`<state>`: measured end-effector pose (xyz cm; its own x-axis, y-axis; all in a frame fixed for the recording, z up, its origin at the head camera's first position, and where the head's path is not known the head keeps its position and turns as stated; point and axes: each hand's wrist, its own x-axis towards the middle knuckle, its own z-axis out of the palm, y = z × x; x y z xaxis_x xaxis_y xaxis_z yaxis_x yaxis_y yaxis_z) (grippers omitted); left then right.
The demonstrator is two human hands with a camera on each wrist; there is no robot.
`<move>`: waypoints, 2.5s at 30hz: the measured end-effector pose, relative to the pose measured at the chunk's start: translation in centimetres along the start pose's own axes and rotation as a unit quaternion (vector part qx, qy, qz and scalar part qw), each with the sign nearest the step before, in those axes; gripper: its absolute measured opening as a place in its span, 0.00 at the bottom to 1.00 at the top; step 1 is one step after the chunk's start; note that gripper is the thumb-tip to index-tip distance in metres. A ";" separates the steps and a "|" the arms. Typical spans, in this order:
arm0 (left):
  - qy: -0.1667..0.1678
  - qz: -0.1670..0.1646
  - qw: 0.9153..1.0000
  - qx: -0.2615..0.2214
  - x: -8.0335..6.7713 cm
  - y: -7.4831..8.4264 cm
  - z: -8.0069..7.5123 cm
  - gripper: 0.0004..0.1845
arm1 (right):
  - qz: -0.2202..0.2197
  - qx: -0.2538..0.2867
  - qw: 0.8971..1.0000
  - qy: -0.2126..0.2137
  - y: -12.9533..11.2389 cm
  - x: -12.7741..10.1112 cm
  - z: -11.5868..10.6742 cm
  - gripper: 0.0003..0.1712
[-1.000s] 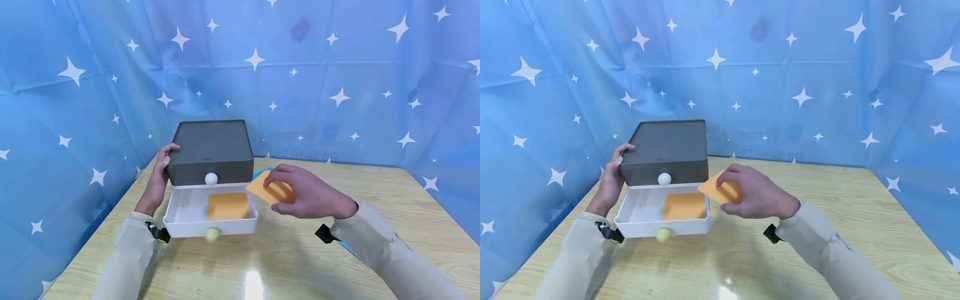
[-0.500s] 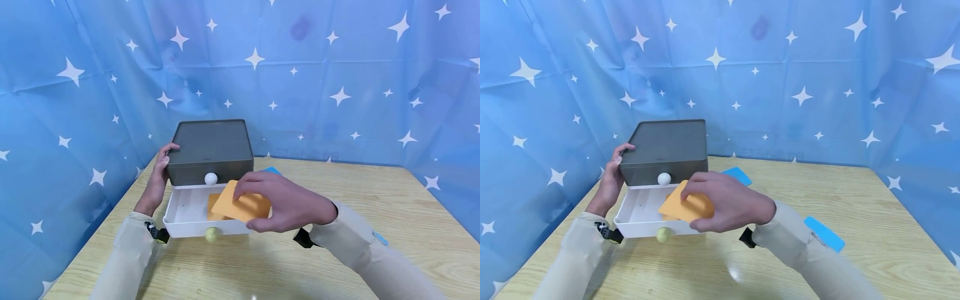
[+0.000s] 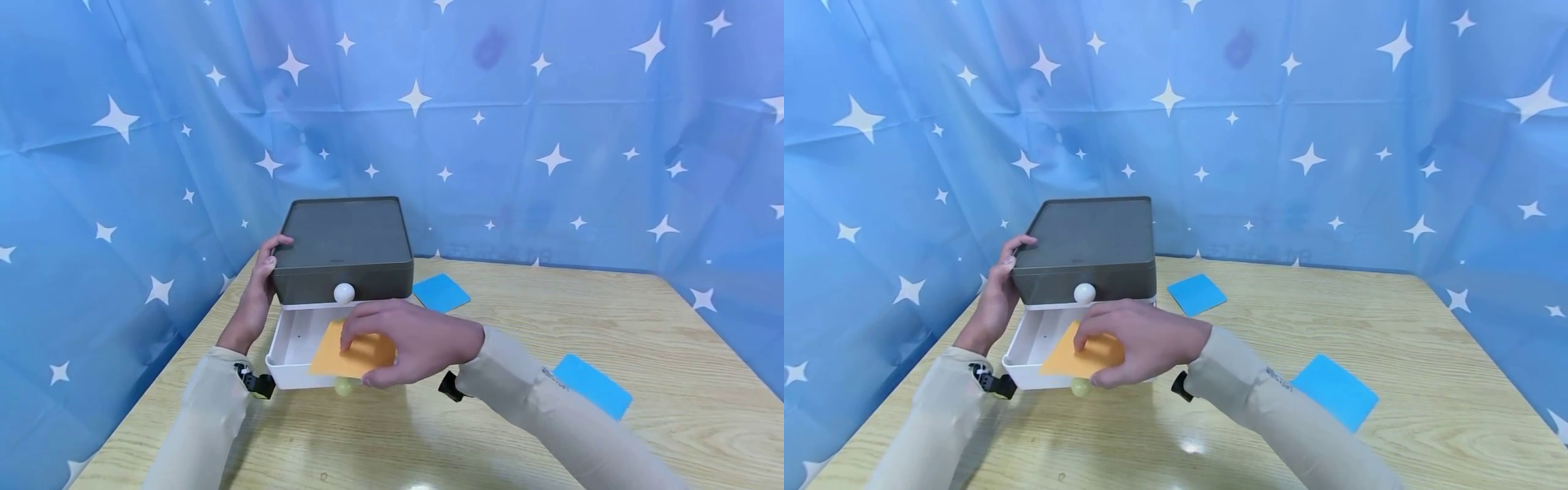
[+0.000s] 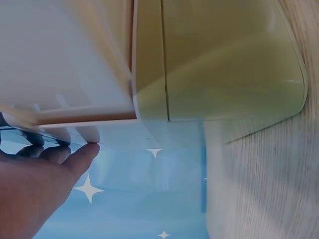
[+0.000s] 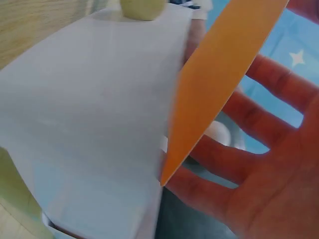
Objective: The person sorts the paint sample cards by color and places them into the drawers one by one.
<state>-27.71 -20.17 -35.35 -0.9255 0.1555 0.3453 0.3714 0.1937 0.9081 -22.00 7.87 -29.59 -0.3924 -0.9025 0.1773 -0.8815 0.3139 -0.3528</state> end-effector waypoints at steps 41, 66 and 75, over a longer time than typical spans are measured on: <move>-0.012 -0.005 1.000 0.002 -0.1 0.2 -0.1 0.28 | -0.018 -0.062 0.996 0.067 0.1 1.0 2.1 0.15; -0.013 0.003 1.000 -0.002 -0.1 -0.1 -0.1 0.28 | -0.010 -0.392 0.903 0.174 -2.8 -0.3 8.7 0.11; -0.013 0.001 1.000 0.005 -0.1 0.0 -0.1 0.28 | -0.019 -0.385 0.901 0.200 -2.4 -0.1 8.8 0.10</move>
<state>-27.66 -20.29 -35.37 -0.9228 0.1805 0.3402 0.3734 0.2032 0.9051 -17.50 4.59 -36.86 -0.2859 -0.7863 0.5478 -0.7564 0.5361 0.3747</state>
